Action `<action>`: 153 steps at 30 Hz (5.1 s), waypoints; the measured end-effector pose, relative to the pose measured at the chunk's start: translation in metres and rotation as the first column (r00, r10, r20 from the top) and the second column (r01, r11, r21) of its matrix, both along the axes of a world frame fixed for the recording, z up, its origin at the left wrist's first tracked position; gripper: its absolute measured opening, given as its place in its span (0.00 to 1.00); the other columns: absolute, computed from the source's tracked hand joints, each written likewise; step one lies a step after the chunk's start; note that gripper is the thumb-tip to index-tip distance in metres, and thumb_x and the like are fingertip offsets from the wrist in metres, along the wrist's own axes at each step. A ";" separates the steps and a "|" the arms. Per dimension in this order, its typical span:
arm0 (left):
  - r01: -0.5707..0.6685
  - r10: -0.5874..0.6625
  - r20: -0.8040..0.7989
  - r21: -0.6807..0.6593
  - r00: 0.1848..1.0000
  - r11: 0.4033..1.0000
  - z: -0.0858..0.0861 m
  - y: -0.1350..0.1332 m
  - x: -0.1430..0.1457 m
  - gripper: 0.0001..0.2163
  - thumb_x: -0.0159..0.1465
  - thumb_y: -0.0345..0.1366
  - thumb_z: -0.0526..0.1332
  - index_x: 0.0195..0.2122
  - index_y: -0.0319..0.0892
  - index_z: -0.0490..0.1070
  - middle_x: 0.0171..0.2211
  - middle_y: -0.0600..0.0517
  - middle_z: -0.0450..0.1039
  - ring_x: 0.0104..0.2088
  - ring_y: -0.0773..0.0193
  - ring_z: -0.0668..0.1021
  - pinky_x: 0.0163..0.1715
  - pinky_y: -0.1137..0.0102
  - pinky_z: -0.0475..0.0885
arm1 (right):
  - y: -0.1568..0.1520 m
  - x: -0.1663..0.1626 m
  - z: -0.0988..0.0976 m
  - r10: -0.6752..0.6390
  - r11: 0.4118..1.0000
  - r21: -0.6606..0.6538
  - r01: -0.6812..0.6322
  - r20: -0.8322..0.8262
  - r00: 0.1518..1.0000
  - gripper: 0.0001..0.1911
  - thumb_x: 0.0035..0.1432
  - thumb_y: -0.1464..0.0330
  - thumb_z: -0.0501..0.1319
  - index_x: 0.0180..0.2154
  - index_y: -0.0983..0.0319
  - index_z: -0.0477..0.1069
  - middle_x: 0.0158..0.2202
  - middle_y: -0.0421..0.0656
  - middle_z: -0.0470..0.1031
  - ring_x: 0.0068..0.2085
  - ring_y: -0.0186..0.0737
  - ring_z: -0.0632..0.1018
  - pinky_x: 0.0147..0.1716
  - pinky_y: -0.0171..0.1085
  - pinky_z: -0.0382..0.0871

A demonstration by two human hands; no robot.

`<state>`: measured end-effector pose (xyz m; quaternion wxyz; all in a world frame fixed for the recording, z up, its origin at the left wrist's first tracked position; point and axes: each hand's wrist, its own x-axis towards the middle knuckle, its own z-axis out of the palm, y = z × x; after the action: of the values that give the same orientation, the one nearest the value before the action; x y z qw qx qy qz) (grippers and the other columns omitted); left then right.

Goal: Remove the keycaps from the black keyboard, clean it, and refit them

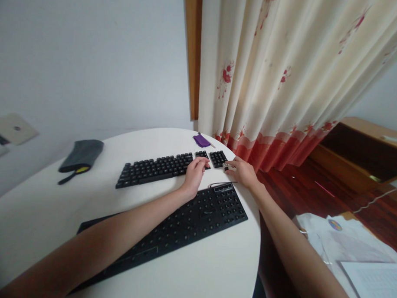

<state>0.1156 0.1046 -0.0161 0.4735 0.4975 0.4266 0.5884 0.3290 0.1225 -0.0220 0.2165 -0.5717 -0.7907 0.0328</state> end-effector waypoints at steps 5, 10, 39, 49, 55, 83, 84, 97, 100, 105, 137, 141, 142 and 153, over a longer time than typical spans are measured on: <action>0.002 -0.001 0.022 -0.013 1.000 1.000 0.000 0.000 0.000 0.10 0.66 0.36 0.53 0.35 0.41 0.73 0.29 0.51 0.72 0.29 0.67 0.70 0.29 0.73 0.62 | 0.003 0.002 -0.001 -0.010 1.000 0.017 0.010 0.014 1.000 0.23 0.56 0.58 0.68 0.54 0.52 0.76 0.45 0.42 0.75 0.41 0.43 0.78 0.36 0.35 0.67; 0.005 -0.005 0.021 -0.020 1.000 1.000 0.001 -0.002 0.001 0.11 0.67 0.37 0.52 0.34 0.41 0.73 0.29 0.52 0.72 0.27 0.67 0.68 0.28 0.73 0.61 | 0.004 0.008 -0.003 -0.026 0.998 0.052 0.026 0.011 1.000 0.26 0.55 0.56 0.69 0.55 0.51 0.75 0.45 0.42 0.76 0.42 0.45 0.79 0.36 0.35 0.67; 0.009 -0.009 -0.031 0.027 0.999 1.000 -0.004 0.001 0.002 0.10 0.68 0.37 0.53 0.36 0.42 0.72 0.30 0.52 0.73 0.32 0.65 0.73 0.35 0.71 0.66 | 0.001 -0.007 -0.001 -0.065 0.993 0.102 0.060 0.046 0.997 0.21 0.57 0.57 0.66 0.51 0.55 0.76 0.47 0.43 0.77 0.41 0.44 0.80 0.34 0.35 0.68; 0.321 0.165 -0.875 0.334 0.456 0.886 0.010 -0.010 -0.009 0.15 0.69 0.33 0.53 0.54 0.46 0.71 0.60 0.51 0.69 0.53 0.52 0.68 0.54 0.54 0.63 | 0.004 -0.003 -0.007 0.063 0.994 0.095 -0.062 -0.007 0.998 0.14 0.60 0.60 0.65 0.46 0.56 0.79 0.43 0.43 0.76 0.38 0.41 0.79 0.39 0.35 0.69; 0.428 0.172 -0.961 0.251 0.215 0.868 0.004 -0.011 -0.005 0.20 0.71 0.44 0.50 0.61 0.46 0.65 0.65 0.51 0.64 0.56 0.46 0.65 0.54 0.49 0.62 | -0.001 0.000 -0.009 0.068 0.994 0.092 -0.063 -0.051 0.996 0.13 0.62 0.61 0.63 0.46 0.55 0.80 0.40 0.42 0.76 0.36 0.39 0.79 0.38 0.34 0.69; 0.410 0.146 -0.970 0.216 0.194 0.886 0.006 -0.010 -0.006 0.19 0.70 0.46 0.51 0.58 0.45 0.67 0.60 0.49 0.68 0.54 0.48 0.66 0.52 0.50 0.63 | -0.008 -0.009 -0.008 0.013 0.998 0.063 -0.018 0.078 0.997 0.19 0.66 0.58 0.57 0.55 0.54 0.75 0.41 0.43 0.76 0.40 0.41 0.79 0.36 0.34 0.68; 0.409 0.144 -0.970 0.215 0.198 0.887 0.006 -0.010 -0.006 0.19 0.70 0.46 0.52 0.58 0.45 0.67 0.60 0.49 0.68 0.54 0.48 0.66 0.52 0.50 0.63 | -0.009 -0.009 -0.008 0.015 0.998 0.065 -0.019 0.074 0.997 0.19 0.66 0.59 0.57 0.55 0.54 0.75 0.42 0.43 0.76 0.40 0.41 0.79 0.36 0.34 0.68; 0.407 0.132 -0.969 0.209 0.209 0.889 0.005 -0.008 -0.006 0.19 0.69 0.42 0.52 0.59 0.46 0.66 0.60 0.50 0.67 0.53 0.48 0.66 0.53 0.51 0.63 | -0.012 -0.008 -0.007 0.065 0.997 0.042 -0.068 0.069 0.995 0.14 0.65 0.62 0.58 0.48 0.54 0.79 0.41 0.43 0.77 0.38 0.40 0.78 0.36 0.34 0.66; 0.405 0.128 -0.970 0.205 0.208 0.891 0.004 -0.007 -0.006 0.19 0.67 0.40 0.53 0.59 0.46 0.66 0.61 0.51 0.67 0.54 0.49 0.65 0.53 0.51 0.63 | -0.012 -0.008 -0.006 0.064 0.998 0.023 -0.066 0.094 0.993 0.14 0.65 0.64 0.59 0.49 0.54 0.79 0.41 0.42 0.77 0.39 0.40 0.78 0.36 0.34 0.65; 0.400 0.123 -0.971 0.199 0.206 0.895 0.003 -0.006 -0.005 0.20 0.66 0.38 0.53 0.59 0.46 0.66 0.62 0.51 0.66 0.53 0.48 0.65 0.52 0.51 0.63 | -0.012 -0.009 -0.005 0.067 0.998 0.009 -0.069 0.113 0.991 0.15 0.65 0.65 0.58 0.50 0.53 0.78 0.40 0.42 0.77 0.39 0.40 0.78 0.35 0.34 0.65; 0.326 0.178 -0.927 0.288 0.330 0.900 0.013 -0.004 -0.007 0.20 0.68 0.37 0.53 0.61 0.45 0.66 0.66 0.52 0.61 0.57 0.50 0.65 0.56 0.54 0.63 | -0.013 -0.005 0.001 0.030 0.996 0.084 -0.018 -0.150 0.988 0.16 0.63 0.66 0.56 0.48 0.61 0.77 0.38 0.47 0.77 0.37 0.43 0.77 0.39 0.37 0.69; 0.173 0.213 -0.850 0.331 0.482 0.928 0.043 0.008 -0.016 0.16 0.68 0.34 0.53 0.56 0.45 0.70 0.61 0.51 0.68 0.56 0.53 0.67 0.57 0.57 0.64 | -0.013 0.002 0.027 -0.007 0.977 0.196 0.081 -0.352 0.936 0.20 0.58 0.70 0.55 0.51 0.65 0.72 0.40 0.50 0.75 0.40 0.46 0.76 0.44 0.43 0.71; 0.148 0.213 -0.829 0.332 0.518 0.932 0.054 0.011 -0.021 0.16 0.68 0.33 0.53 0.55 0.44 0.71 0.60 0.51 0.69 0.56 0.54 0.68 0.57 0.57 0.64 | -0.014 0.002 0.036 -0.013 0.973 0.205 0.105 -0.405 0.914 0.20 0.58 0.69 0.54 0.51 0.65 0.72 0.41 0.50 0.76 0.41 0.47 0.76 0.46 0.44 0.70; 0.312 -0.090 -0.695 0.199 0.713 0.929 0.137 -0.052 -0.120 0.11 0.66 0.40 0.58 0.43 0.43 0.78 0.43 0.49 0.80 0.43 0.59 0.79 0.48 0.63 0.72 | -0.081 -0.116 0.112 0.192 0.968 0.103 -0.227 -0.889 0.415 0.20 0.68 0.53 0.52 0.49 0.57 0.74 0.49 0.47 0.79 0.55 0.49 0.75 0.58 0.52 0.65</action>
<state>-0.0044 0.0524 0.1210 0.2664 0.7868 0.4163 0.3698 0.2135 0.0414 0.0899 0.5848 -0.3687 -0.6215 0.3686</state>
